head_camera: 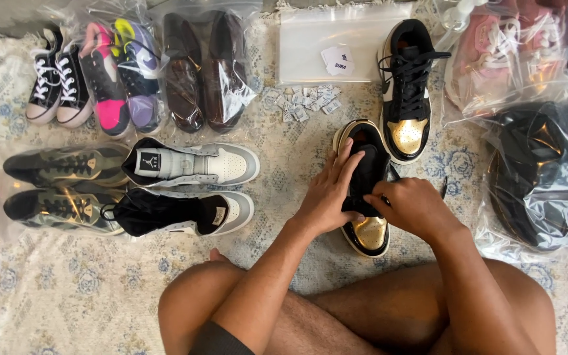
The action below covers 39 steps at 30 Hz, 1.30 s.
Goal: The person sits on a rug surrounded by various shoes and laces a black and gold sneaker. They thread the laces through the eyelets, pull them tight, and tie a knot at the top.
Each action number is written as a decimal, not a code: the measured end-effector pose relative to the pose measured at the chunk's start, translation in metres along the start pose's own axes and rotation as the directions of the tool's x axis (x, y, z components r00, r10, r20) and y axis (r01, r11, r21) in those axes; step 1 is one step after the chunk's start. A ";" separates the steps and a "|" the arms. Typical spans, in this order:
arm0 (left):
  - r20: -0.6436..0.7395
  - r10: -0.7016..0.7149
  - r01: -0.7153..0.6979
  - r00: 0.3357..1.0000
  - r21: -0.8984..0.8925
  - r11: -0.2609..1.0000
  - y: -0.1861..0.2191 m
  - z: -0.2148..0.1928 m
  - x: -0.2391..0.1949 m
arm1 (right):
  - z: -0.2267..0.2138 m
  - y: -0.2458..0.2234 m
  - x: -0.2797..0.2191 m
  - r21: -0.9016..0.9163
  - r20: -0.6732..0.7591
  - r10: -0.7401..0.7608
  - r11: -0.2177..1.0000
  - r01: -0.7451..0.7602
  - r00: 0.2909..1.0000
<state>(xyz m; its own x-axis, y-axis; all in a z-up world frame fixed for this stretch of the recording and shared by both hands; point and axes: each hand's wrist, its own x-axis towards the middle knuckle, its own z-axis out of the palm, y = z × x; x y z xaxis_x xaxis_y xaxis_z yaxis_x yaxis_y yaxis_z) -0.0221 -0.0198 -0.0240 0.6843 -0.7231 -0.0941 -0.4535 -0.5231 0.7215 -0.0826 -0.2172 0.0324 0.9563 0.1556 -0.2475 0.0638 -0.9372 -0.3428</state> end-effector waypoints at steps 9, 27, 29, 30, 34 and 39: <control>-0.011 -0.012 0.013 1.000 0.040 0.999 -0.005 0.006 0.002 | 0.002 0.017 -0.001 0.090 0.064 -0.018 0.996 0.013 0.998; 0.144 0.093 -0.046 0.985 -0.302 0.952 0.021 -0.061 -0.007 | 0.029 -0.040 -0.006 0.928 -0.326 0.121 0.228 0.294 0.937; 0.202 0.115 -0.049 0.973 -0.307 0.950 0.026 -0.073 -0.012 | 0.043 -0.043 -0.006 0.926 -0.366 0.009 0.099 0.364 0.930; 0.264 0.139 -0.051 0.955 -0.313 0.948 0.029 -0.078 -0.013 | 0.050 -0.044 -0.006 0.912 -0.411 -0.092 -0.040 0.409 0.907; 0.454 0.029 0.078 0.891 -0.216 0.973 0.024 -0.107 -0.031 | 0.000 -0.078 -0.016 0.826 -0.502 -0.262 0.138 0.546 0.824; 0.557 -0.434 0.370 0.708 0.232 0.900 -0.037 -0.089 -0.039 | 0.015 0.001 -0.005 0.760 -0.464 -0.078 0.477 0.442 0.883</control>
<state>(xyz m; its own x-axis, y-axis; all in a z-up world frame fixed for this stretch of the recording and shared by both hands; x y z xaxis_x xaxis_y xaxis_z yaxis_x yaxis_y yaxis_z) 0.0185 0.0675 0.0142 0.3629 -0.5360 -0.7622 -0.2874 -0.8425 0.4556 -0.0915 -0.2139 0.0193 0.9713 0.0657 0.2286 0.2358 -0.1410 -0.9615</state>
